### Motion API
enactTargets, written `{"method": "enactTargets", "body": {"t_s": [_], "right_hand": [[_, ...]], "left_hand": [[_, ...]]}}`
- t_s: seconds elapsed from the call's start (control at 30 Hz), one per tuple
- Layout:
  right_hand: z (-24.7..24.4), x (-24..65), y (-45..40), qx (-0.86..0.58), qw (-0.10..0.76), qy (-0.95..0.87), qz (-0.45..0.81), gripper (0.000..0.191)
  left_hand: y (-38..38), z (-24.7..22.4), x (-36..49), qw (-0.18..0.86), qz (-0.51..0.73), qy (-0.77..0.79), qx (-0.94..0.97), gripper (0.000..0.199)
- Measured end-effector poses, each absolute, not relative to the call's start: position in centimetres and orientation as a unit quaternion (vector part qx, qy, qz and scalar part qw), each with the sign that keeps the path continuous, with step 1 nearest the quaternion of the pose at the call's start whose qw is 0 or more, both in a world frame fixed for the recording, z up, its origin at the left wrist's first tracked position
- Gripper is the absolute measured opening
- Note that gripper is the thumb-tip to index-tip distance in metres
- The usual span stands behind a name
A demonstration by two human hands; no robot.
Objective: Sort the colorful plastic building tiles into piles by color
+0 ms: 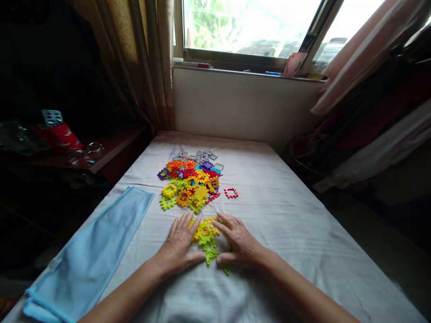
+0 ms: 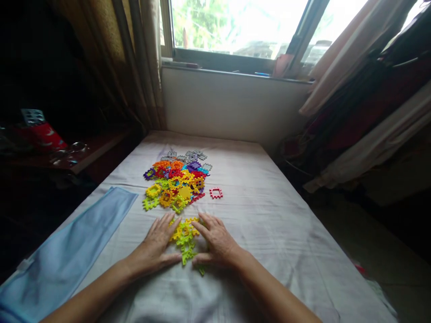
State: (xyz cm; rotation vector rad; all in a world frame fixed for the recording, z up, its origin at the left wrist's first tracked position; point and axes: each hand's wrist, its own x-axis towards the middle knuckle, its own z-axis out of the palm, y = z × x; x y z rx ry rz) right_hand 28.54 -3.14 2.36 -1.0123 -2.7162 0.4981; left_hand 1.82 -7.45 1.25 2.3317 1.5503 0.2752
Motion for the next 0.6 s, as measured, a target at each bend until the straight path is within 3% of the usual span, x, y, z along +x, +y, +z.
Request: {"method": "enactTargets", "body": {"t_s": [0.2,0.4,0.47,0.6], "right_hand": [[0.8,25.0,0.8,-0.387,0.240,-0.884,0.102,0.077],[1.0,23.5,1.5,-0.494,0.341,-0.792,0.110,0.053],[1.2,24.1,0.8,-0.501,0.335,-0.789,0.120,0.057],[1.3,25.9,-1.3,-0.473,0.214,-0.846,0.117,0.101]], "left_hand": [[-3.9,0.5,2.9,0.078,0.233,0.583,0.774,0.058],[-2.2,2.2,2.6,0.065,0.348,0.573,0.739,0.042],[-1.7,3.1,1.7,0.049,0.365,0.576,0.730,0.040],[0.8,3.6,-1.6,0.027,0.343,0.633,0.694,0.052]]}}
